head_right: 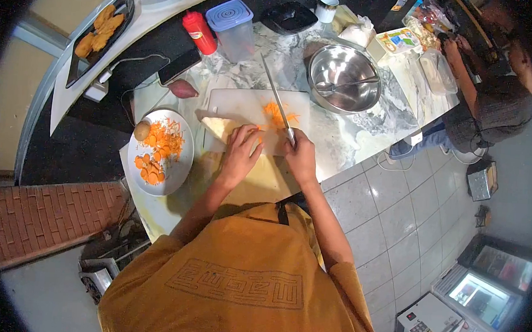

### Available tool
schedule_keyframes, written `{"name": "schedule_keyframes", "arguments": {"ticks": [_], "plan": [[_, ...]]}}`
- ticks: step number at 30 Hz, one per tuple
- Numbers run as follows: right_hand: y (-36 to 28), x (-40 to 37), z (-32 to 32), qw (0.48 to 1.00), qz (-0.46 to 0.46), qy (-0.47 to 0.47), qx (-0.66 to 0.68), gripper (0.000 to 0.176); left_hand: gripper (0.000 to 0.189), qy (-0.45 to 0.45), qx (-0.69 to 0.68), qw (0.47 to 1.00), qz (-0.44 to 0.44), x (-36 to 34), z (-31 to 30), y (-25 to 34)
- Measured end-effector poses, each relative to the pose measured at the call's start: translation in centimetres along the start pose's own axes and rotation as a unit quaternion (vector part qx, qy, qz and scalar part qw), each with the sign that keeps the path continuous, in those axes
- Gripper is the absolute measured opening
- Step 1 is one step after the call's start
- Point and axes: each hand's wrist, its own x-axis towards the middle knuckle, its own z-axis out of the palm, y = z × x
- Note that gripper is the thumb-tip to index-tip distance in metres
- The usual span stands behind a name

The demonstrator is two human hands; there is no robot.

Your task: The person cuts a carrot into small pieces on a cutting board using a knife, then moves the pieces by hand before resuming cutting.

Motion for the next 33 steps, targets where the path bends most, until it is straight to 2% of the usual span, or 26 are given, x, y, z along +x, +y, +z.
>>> {"name": "schedule_keyframes", "arguments": {"ticks": [2, 4, 5, 7, 10, 14, 16, 18, 20, 21, 22, 24, 28, 33], "plan": [[1.0, 0.1, 0.3, 0.999, -0.037, 0.017, -0.008, 0.026, 0.031, 0.004, 0.0, 1.0, -0.004, -0.7, -0.2, 0.2], [1.5, 0.4, 0.6, 0.99, -0.129, 0.059, 0.004, 0.025, 0.03, 0.015, -0.013, 1.0, -0.006, -1.3, 0.0, 0.3], [1.7, 0.4, 0.5, 0.99, -0.129, 0.057, 0.006, 0.025, 0.028, 0.024, -0.025, 0.999, -0.01, -1.6, 0.0, 0.3], [1.3, 0.3, 0.2, 1.0, 0.012, 0.015, 0.015, 0.022, 0.028, 0.025, -0.02, 0.999, -0.011, -2.0, 0.0, 0.5], [1.8, 0.6, 0.4, 0.998, 0.011, 0.026, 0.064, 0.02, 0.026, 0.023, -0.014, 1.0, -0.014, -2.0, 0.8, 1.0], [2.3, 1.4, 0.3, 0.998, -0.017, 0.052, 0.035, 0.019, 0.025, 0.012, -0.016, 1.0, 0.005, -2.4, 2.9, 0.9], [2.1, 1.5, -0.1, 0.992, -0.088, 0.09, 0.019, 0.018, 0.026, 0.0, -0.009, 1.0, 0.027, -2.6, 3.4, 0.9], [2.0, 0.8, -0.9, 0.993, -0.07, 0.084, 0.051, 0.02, 0.027, -0.013, -0.004, 0.999, 0.049, -2.9, 3.8, 0.8], [0.5, -1.2, -2.9, 1.0, 0.003, 0.001, 0.007, 0.027, 0.032, -0.006, 0.033, 0.996, 0.087, -3.0, 4.0, 0.7], [1.1, -2.4, -3.2, 1.0, 0.002, -0.004, 0.011, 0.031, 0.032, -0.007, 0.032, 0.996, 0.088, -3.1, 4.3, 0.4], [1.5, -3.9, -3.6, 1.0, 0.004, -0.004, 0.011, 0.031, 0.035, -0.012, 0.038, 0.996, 0.084, -3.3, 4.7, 0.0], [2.0, -7.1, -4.3, 0.996, 0.024, -0.036, -0.078, 0.028, 0.038, -0.019, 0.041, 0.996, 0.079, -3.7, 5.1, -0.4], [3.5, -12.0, -5.1, 0.992, 0.051, -0.052, -0.099, 0.026, 0.041, -0.029, 0.047, 0.995, 0.077, -3.4, 4.6, 0.1], [2.7, -14.2, -5.0, 0.984, 0.083, -0.059, -0.144, 0.024, 0.043, -0.043, 0.047, 0.995, 0.079, -3.2, 4.3, 0.3]]}}
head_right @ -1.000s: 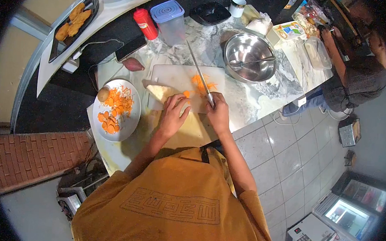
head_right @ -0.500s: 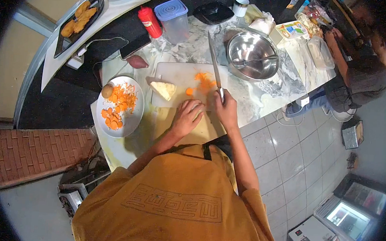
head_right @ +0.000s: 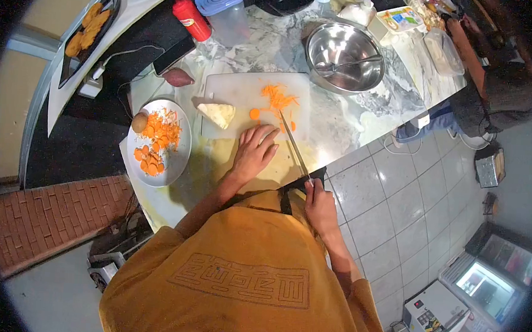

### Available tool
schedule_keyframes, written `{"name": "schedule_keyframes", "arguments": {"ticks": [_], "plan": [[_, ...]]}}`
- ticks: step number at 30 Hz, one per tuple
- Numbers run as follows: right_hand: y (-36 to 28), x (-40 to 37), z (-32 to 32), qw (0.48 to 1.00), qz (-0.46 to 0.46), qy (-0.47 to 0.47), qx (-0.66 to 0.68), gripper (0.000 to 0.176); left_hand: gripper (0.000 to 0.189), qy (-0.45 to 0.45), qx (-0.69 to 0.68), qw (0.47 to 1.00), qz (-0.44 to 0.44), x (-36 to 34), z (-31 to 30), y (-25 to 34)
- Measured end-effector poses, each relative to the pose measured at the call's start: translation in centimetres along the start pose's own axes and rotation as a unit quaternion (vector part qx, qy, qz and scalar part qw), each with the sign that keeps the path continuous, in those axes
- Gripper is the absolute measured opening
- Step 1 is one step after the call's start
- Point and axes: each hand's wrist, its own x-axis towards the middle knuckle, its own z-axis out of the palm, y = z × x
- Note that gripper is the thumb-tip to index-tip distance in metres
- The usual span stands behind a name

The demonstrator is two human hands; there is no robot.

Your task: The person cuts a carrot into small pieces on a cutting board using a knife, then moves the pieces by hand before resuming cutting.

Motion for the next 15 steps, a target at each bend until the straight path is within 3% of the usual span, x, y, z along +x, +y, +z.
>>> {"name": "schedule_keyframes", "arguments": {"ticks": [15], "plan": [[-0.75, -0.35, 0.57, 1.0, -0.011, -0.009, -0.01, 0.024, 0.039, 0.017, 0.004, 1.0, -0.003, -0.15, 0.08, -0.5]]}}
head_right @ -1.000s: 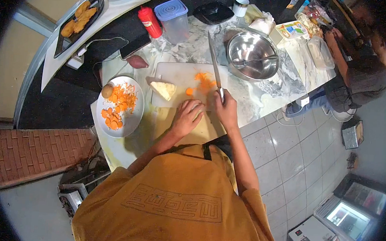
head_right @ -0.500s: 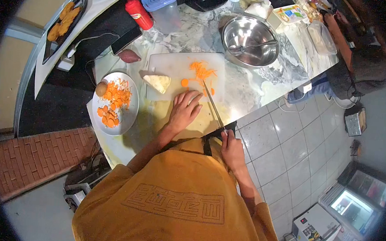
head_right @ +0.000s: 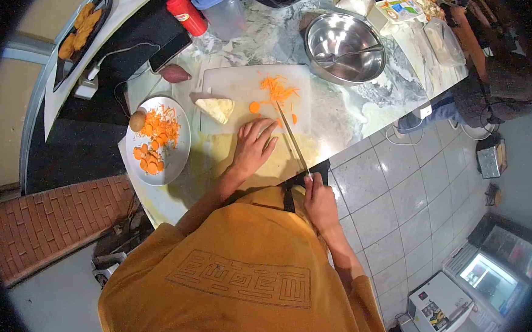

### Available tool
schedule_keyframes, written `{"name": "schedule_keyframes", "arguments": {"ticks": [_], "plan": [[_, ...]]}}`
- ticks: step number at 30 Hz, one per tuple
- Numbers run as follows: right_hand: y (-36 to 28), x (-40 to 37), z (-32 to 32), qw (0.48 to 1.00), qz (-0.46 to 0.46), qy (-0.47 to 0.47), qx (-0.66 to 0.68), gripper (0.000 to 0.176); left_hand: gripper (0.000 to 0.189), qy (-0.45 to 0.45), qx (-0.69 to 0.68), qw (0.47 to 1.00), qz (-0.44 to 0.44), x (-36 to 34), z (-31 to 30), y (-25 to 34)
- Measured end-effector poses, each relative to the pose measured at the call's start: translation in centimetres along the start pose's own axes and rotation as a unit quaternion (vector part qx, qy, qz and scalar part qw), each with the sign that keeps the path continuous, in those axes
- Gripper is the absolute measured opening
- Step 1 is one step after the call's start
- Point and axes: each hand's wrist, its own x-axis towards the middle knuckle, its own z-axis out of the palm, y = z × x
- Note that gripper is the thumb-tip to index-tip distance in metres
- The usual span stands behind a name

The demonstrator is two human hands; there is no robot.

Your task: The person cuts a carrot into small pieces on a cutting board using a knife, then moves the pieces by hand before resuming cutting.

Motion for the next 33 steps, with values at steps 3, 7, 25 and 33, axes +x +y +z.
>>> {"name": "schedule_keyframes", "arguments": {"ticks": [3, 7, 25, 33], "plan": [[0.2, -0.1, 0.5, 1.0, -0.01, 0.007, -0.015, 0.024, 0.04, -0.006, -0.006, 1.0, 0.0, 0.1, -0.2, 0.1], [0.0, -0.1, 0.7, 1.0, -0.005, 0.004, -0.023, 0.024, 0.04, -0.005, -0.008, 1.0, 0.004, 0.1, -0.3, 0.3], [-1.3, -0.2, 0.7, 0.995, 0.053, -0.037, -0.081, 0.028, 0.037, -0.002, -0.003, 1.0, 0.004, 0.2, -0.4, 0.2], [-2.0, 0.4, 0.4, 0.992, 0.09, -0.073, -0.053, 0.029, 0.036, 0.017, -0.02, 1.0, -0.003, 0.2, 0.0, -0.1]]}}
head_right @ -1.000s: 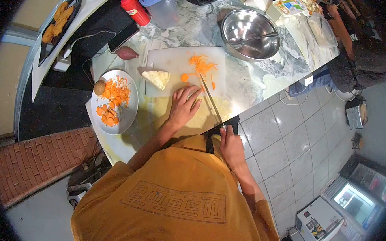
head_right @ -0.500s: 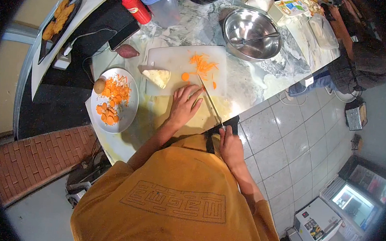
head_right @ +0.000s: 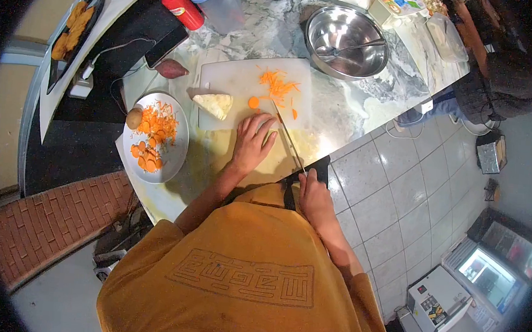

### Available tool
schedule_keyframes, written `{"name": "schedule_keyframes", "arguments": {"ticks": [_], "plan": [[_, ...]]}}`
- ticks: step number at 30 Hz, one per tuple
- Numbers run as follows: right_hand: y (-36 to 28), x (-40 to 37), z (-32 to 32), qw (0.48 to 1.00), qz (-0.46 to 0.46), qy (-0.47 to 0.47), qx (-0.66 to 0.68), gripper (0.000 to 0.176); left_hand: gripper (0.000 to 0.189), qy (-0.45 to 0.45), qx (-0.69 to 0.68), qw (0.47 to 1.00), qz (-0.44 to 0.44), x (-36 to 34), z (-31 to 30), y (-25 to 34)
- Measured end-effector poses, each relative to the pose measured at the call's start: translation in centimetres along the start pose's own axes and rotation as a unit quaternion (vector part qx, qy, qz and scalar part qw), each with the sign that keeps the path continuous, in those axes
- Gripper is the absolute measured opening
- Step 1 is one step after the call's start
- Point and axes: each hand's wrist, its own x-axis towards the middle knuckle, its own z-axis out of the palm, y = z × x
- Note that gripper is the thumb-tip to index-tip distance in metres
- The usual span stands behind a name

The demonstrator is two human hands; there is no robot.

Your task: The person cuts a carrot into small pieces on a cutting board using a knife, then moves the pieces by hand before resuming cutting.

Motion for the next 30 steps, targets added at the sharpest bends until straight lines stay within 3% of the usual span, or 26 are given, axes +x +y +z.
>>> {"name": "schedule_keyframes", "arguments": {"ticks": [4, 6, 7, 8, 9, 13, 15, 19, 21, 27, 28, 29, 30], "plan": [[2.2, 0.7, 0.0, 1.0, -0.029, -0.008, 0.01, 0.032, 0.035, -0.008, 0.004, 1.0, 0.0, 0.1, -0.1, 0.3], [3.9, 1.4, 0.3, 0.976, -0.169, 0.003, 0.139, 0.036, 0.035, -0.008, 0.011, 1.0, 0.002, 0.0, -0.2, 0.3], [2.7, 1.4, -0.9, 0.975, -0.172, 0.002, 0.14, 0.036, 0.034, -0.01, 0.016, 1.0, 0.007, 0.0, -0.1, 0.2], [1.3, 1.3, -2.5, 0.974, -0.02, -0.102, 0.201, 0.036, 0.034, -0.012, 0.021, 1.0, 0.012, -0.1, -0.1, 0.2], [0.4, 1.1, -3.5, 0.937, 0.133, -0.203, 0.254, 0.036, 0.034, -0.012, 0.022, 1.0, 0.012, -0.2, 0.0, 0.2], [2.9, 1.1, -2.0, 0.928, 0.118, -0.211, 0.284, 0.036, 0.034, -0.007, 0.03, 0.999, 0.012, -0.3, 0.2, 0.2], [4.0, 0.5, -1.0, 0.977, -0.077, -0.069, 0.187, 0.035, 0.034, -0.001, 0.031, 0.999, 0.012, -0.2, 0.1, 0.3], [4.0, -1.0, -1.8, 0.991, -0.097, -0.031, 0.087, 0.032, 0.033, -0.008, 0.029, 1.0, 0.004, -0.1, 0.0, 0.3], [2.9, -1.8, -2.0, 0.998, -0.059, 0.025, -0.026, 0.029, 0.032, -0.008, 0.032, 0.999, 0.002, -0.1, 0.1, 0.3], [1.4, -2.2, -2.4, 0.989, -0.075, 0.091, -0.092, 0.026, 0.03, 0.057, -0.069, 0.99, -0.107, 0.0, -0.5, 0.4], [1.1, -2.1, -2.7, 0.989, -0.077, 0.09, -0.092, 0.026, 0.03, 0.05, -0.299, 0.929, -0.212, 0.3, -0.5, 0.7], [0.9, -2.0, -3.0, 0.991, -0.085, 0.077, -0.069, 0.026, 0.03, 0.042, -0.507, 0.805, -0.304, 0.6, -0.8, 0.9], [0.6, -1.9, -3.1, 0.992, -0.095, 0.062, -0.045, 0.025, 0.034, 0.006, -0.619, 0.705, -0.346, 1.5, -2.0, 1.1]]}}
